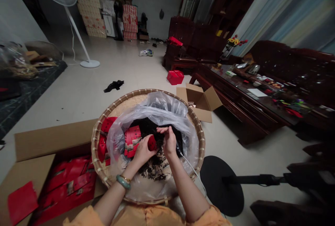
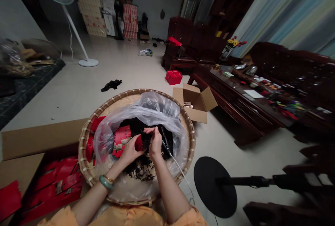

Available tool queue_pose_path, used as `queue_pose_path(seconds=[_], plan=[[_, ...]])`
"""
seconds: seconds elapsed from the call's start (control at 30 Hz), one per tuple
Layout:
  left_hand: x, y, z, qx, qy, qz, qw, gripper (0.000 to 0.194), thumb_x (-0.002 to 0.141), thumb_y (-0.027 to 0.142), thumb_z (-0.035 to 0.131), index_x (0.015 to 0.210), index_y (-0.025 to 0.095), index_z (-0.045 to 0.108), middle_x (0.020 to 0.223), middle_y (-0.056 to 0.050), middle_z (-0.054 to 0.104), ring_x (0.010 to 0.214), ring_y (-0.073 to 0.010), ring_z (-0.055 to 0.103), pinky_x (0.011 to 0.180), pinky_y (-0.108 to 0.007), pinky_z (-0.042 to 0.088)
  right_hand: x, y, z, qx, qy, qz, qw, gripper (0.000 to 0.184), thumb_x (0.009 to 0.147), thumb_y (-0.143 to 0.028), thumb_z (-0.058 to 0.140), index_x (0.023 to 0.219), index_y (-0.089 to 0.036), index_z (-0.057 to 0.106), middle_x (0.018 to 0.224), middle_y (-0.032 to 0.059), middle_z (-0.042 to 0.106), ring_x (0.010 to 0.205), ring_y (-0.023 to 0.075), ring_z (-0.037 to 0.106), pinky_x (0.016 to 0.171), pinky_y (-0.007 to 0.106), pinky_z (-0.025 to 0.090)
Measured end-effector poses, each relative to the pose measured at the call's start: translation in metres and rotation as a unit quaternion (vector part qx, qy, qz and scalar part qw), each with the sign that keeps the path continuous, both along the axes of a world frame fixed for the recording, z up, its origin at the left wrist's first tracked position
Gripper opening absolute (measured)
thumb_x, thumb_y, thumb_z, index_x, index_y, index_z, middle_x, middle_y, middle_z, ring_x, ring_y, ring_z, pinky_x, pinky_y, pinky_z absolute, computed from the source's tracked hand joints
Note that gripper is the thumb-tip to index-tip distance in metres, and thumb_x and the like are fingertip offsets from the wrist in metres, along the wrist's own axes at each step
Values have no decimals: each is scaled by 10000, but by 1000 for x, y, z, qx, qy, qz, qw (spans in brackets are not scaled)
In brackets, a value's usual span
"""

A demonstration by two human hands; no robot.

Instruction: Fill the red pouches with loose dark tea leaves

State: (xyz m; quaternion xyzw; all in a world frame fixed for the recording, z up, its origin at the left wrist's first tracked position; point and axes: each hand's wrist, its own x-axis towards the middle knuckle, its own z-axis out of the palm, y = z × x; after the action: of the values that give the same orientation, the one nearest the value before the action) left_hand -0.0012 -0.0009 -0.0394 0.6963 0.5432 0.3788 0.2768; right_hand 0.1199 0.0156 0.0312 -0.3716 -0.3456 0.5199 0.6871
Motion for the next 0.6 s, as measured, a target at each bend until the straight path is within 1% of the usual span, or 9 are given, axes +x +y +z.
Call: queue_pose_path(seconds=[0.1, 0.2, 0.3, 0.37, 0.5, 0.6], plan=[[1, 0, 0, -6, -7, 1, 1000, 628, 597, 209, 702, 1186, 188, 486, 1135, -102, 591, 1051, -264, 556, 908, -436, 431, 0, -1, 3, -1, 5, 11, 1000, 424, 829, -516, 469, 583, -196, 598, 642, 19, 651, 828, 215, 628, 908, 382, 400], [1, 0, 2, -5, -14, -4, 1000, 610, 610, 231, 703, 1179, 193, 485, 1134, -97, 585, 1061, -263, 551, 916, -436, 427, 2, -1, 6, -4, -3, 19, 1000, 401, 821, -501, 492, 592, -191, 605, 639, 20, 656, 808, 214, 636, 882, 378, 422], [1, 1, 5, -12, -30, 18, 999, 578, 628, 259, 695, 1162, 187, 485, 1094, -93, 595, 1019, -254, 572, 878, -419, 452, 3, -2, 8, 1, -9, 38, 999, 385, 834, -471, 489, 609, -186, 616, 640, 24, 660, 791, 212, 642, 847, 370, 443], [2, 1, 6, -12, -32, 21, 999, 561, 621, 262, 700, 1137, 181, 497, 1071, -91, 604, 996, -251, 581, 862, -410, 461, 3, -3, 9, 10, -14, 51, 999, 375, 846, -445, 479, 620, -183, 624, 655, 28, 667, 795, 210, 644, 843, 367, 447], [5, 0, 9, -11, -34, 17, 999, 558, 606, 245, 702, 1123, 168, 507, 1082, -98, 606, 1007, -252, 578, 866, -402, 462, 3, -4, 12, 17, -19, 77, 997, 359, 831, -429, 497, 620, -180, 644, 665, 33, 667, 850, 223, 639, 904, 380, 420], [4, 0, 9, -17, -41, 23, 999, 551, 622, 263, 695, 1129, 166, 502, 1087, -96, 609, 1000, -246, 585, 861, -398, 467, 7, -4, 13, 10, 18, 77, 997, 334, 799, -423, 529, 603, -181, 648, 674, 41, 666, 910, 238, 626, 949, 391, 391]])
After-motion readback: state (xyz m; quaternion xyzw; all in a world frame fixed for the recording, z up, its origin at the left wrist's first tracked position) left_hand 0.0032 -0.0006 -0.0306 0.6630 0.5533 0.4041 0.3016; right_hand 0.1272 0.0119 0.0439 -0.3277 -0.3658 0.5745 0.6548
